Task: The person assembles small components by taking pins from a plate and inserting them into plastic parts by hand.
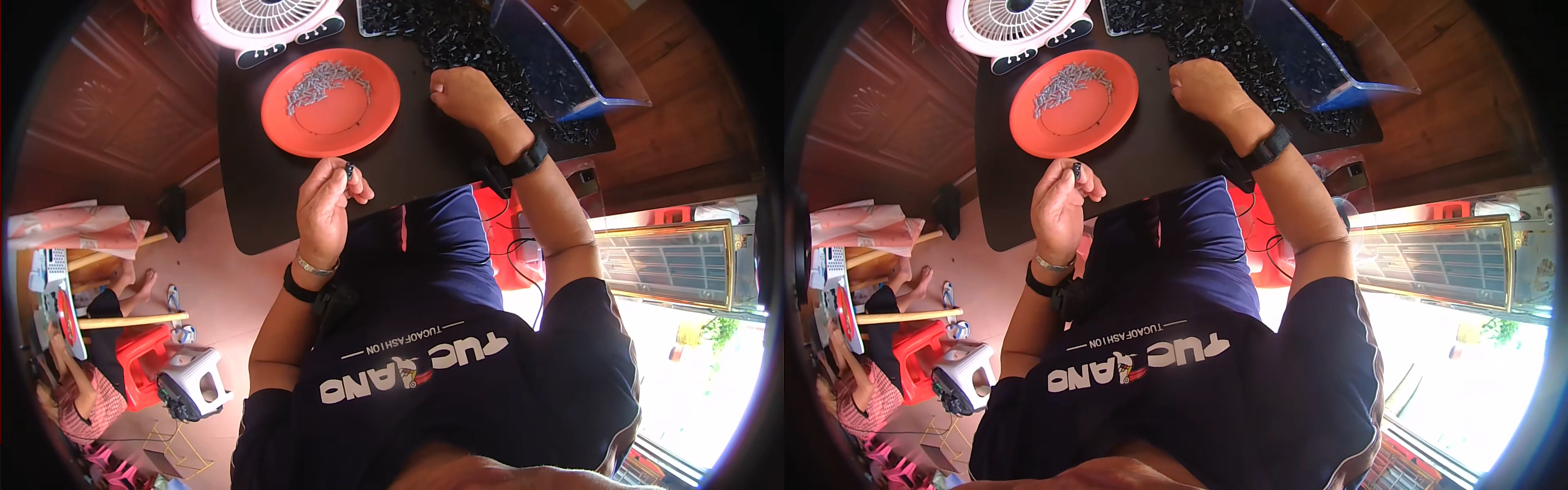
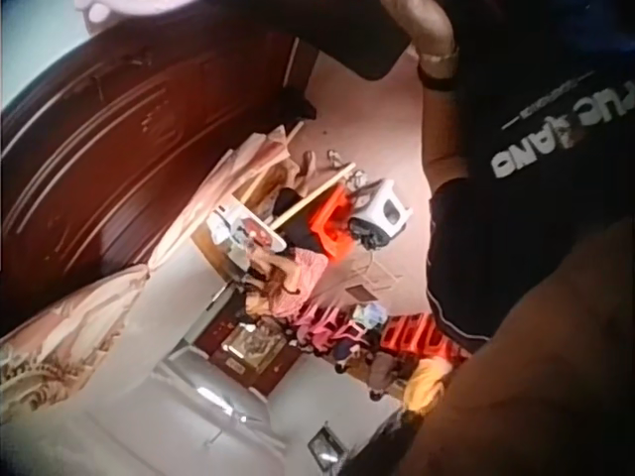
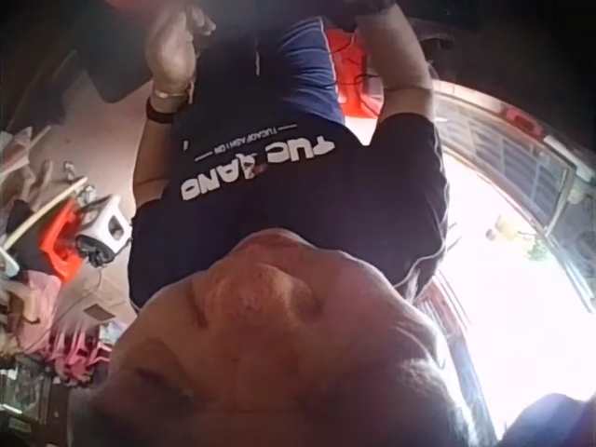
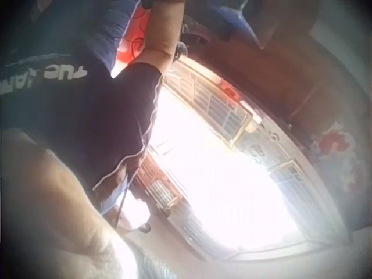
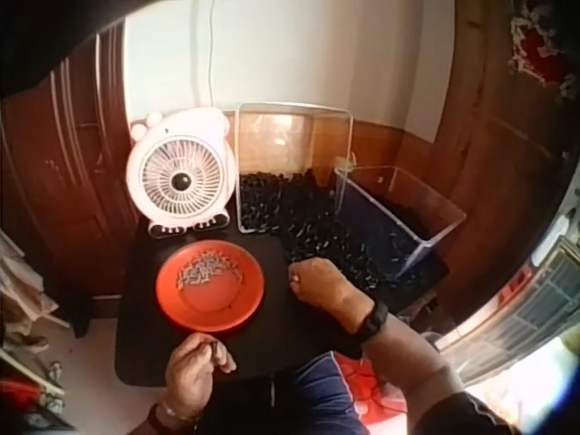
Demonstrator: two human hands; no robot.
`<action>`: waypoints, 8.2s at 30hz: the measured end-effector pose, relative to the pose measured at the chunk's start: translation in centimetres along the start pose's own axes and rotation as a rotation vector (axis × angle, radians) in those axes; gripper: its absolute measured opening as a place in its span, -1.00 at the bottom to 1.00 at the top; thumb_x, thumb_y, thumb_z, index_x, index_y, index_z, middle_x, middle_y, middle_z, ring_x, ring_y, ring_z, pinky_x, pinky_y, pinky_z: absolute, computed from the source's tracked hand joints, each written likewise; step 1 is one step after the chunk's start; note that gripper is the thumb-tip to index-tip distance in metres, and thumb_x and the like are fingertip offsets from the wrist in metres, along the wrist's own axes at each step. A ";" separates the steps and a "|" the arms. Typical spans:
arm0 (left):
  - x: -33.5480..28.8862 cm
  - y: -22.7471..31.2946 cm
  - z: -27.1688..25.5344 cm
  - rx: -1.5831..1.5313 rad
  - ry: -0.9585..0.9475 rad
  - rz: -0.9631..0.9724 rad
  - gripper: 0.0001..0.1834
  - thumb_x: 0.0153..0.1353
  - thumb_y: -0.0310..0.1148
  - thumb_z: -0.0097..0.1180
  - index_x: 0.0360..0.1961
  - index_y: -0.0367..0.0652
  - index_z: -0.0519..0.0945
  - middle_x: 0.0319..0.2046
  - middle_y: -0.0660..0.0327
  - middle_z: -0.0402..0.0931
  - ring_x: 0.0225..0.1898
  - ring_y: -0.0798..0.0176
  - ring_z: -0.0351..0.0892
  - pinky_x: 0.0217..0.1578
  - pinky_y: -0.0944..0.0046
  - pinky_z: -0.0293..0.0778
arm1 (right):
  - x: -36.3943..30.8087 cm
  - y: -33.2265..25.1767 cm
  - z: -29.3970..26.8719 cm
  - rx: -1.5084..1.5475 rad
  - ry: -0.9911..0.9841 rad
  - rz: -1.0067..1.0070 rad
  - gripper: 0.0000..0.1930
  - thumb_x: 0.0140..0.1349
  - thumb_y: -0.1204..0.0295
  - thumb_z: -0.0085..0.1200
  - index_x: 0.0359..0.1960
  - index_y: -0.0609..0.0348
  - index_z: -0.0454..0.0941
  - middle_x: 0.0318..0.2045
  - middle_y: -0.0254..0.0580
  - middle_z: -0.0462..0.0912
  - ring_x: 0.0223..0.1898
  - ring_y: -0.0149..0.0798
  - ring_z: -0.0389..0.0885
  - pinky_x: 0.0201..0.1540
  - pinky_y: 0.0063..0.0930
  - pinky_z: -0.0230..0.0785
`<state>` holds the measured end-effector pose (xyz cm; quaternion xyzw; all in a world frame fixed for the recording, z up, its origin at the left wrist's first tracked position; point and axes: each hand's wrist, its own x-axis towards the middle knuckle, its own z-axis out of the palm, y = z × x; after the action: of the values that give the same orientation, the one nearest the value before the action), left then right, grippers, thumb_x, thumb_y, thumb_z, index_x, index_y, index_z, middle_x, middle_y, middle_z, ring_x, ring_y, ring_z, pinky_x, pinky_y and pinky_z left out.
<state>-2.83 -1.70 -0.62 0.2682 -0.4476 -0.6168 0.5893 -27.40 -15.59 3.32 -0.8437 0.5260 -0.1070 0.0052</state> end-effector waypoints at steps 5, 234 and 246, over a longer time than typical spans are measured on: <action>0.1 0.1 0.0 0.000 -0.013 -0.020 -0.76 0.35 -0.31 -0.26 -0.30 -0.27 0.38 -0.46 0.21 0.36 -0.41 0.26 0.41 -0.32 0.31 0.30 | -1.0 -0.1 -0.5 0.245 0.063 -0.012 -0.82 0.13 0.40 0.00 -0.29 0.12 0.62 -0.48 -0.13 0.62 -0.40 -0.18 0.59 -0.24 -0.36 0.44; -0.9 0.9 -1.6 -0.075 0.111 -0.011 -0.78 0.32 -0.30 -0.14 -0.31 -0.25 0.43 -0.44 0.24 0.45 -0.41 0.33 0.48 -0.31 0.37 0.37 | 5.4 -8.0 0.8 0.625 -0.154 -0.167 -0.81 0.15 0.50 0.07 -0.21 0.30 0.58 -0.36 -0.18 0.65 -0.27 -0.37 0.59 -0.18 -0.50 0.43; -1.0 0.9 -1.5 0.003 0.097 -0.024 -0.79 0.31 -0.30 -0.19 -0.30 -0.25 0.37 -0.42 0.22 0.41 -0.38 0.29 0.46 -0.29 0.33 0.35 | 4.2 -9.0 0.0 0.510 -0.042 -0.219 -0.81 0.06 0.51 0.06 -0.26 0.22 0.59 -0.43 -0.11 0.65 -0.33 -0.23 0.63 -0.21 -0.42 0.46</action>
<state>-0.92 -1.02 -0.68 0.3040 -0.4161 -0.6095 0.6025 -17.62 -15.32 5.19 -0.8691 0.3874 -0.2181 0.2168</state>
